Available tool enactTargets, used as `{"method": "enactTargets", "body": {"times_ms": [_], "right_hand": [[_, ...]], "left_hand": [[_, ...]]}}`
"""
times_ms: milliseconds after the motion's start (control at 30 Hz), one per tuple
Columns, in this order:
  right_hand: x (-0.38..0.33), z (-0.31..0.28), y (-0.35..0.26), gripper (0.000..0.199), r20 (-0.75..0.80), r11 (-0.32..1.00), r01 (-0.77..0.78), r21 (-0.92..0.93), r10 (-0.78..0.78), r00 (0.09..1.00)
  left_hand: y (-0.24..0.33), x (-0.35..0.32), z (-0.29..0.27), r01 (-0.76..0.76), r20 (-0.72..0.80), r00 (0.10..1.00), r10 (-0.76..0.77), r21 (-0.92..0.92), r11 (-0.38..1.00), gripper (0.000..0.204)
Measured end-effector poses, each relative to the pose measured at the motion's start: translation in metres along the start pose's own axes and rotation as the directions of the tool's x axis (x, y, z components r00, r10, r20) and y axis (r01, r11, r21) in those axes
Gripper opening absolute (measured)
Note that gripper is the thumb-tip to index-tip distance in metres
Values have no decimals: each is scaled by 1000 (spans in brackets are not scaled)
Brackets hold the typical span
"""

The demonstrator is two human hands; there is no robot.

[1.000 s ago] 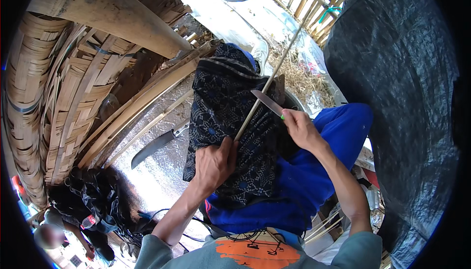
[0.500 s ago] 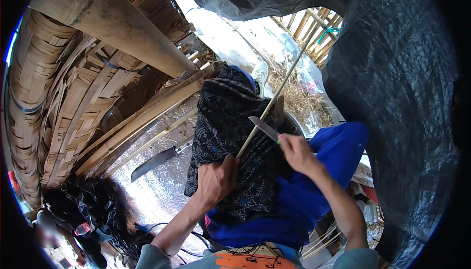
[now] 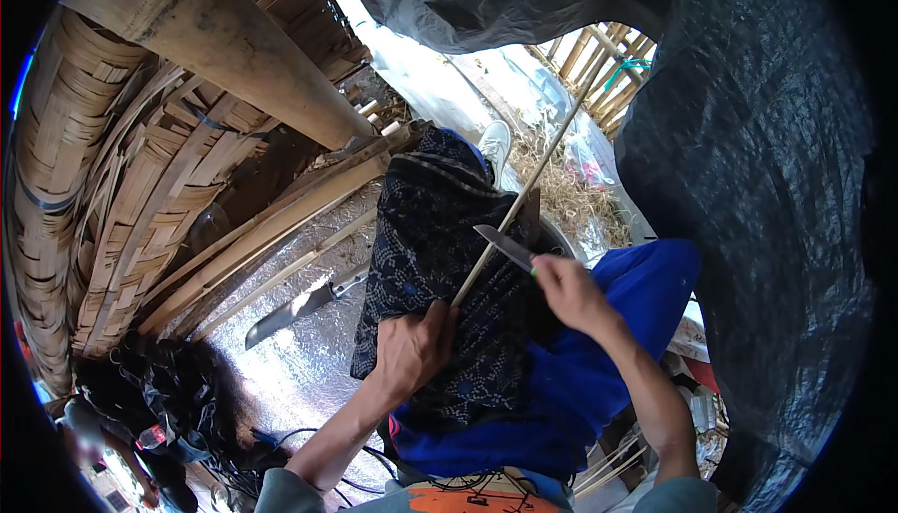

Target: The person shaves down a bamboo stick using a knife.

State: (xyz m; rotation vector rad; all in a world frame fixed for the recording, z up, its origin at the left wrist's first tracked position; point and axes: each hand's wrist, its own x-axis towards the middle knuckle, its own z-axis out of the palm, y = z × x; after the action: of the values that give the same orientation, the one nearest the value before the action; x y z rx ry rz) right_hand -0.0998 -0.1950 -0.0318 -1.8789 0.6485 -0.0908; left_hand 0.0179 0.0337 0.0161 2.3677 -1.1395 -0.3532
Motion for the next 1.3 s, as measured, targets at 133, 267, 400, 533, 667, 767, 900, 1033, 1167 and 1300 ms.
{"method": "enactTargets", "body": {"times_ms": [133, 267, 400, 533, 667, 767, 900, 1033, 1167, 1300], "right_hand": [[11, -15, -10, 38, 14, 976, -115, 187, 114, 993], [3, -1, -4, 39, 7, 1000, 3, -23, -3, 1000], [11, -26, -8, 37, 48, 960, -189, 207, 184, 982], [2, -1, -8, 35, 6, 977, 176, -119, -176, 984], [10, -26, -12, 38, 12, 923, -190, 334, 197, 980], [2, -7, -4, 40, 93, 993, 43, -109, -33, 995], [6, -18, -7, 38, 79, 932, -217, 292, 203, 976], [-4, 13, 10, 43, 20, 960, 260, -101, -259, 966], [3, -13, 12, 35, 111, 807, -348, 477, 337, 935], [-4, 12, -1, 34, 185, 999, -2, 47, -6, 983]], "left_hand": [[-3, -4, -5, 11, -29, 1000, -11, -19, 1000, 21], [1, 6, 3, -23, 9, 1000, 23, -9, 1000, 21], [-2, 0, 0, 6, 11, 1000, -6, -17, 1000, 22], [1, 3, -3, 4, 28, 1000, -4, 16, 1000, 21], [-2, 0, -3, -4, -22, 1000, 4, -29, 1000, 21], [2, 4, -3, -5, 25, 1000, 5, 5, 1000, 22], [-2, 3, -4, -6, 15, 1000, 6, -4, 1000, 22], [4, 5, -1, -8, 26, 1000, 9, -10, 1000, 23], [-3, 0, -3, -5, -18, 1000, 5, -21, 1000, 24], [1, 1, -3, -3, 8, 1000, 3, -6, 1000, 24]]}}
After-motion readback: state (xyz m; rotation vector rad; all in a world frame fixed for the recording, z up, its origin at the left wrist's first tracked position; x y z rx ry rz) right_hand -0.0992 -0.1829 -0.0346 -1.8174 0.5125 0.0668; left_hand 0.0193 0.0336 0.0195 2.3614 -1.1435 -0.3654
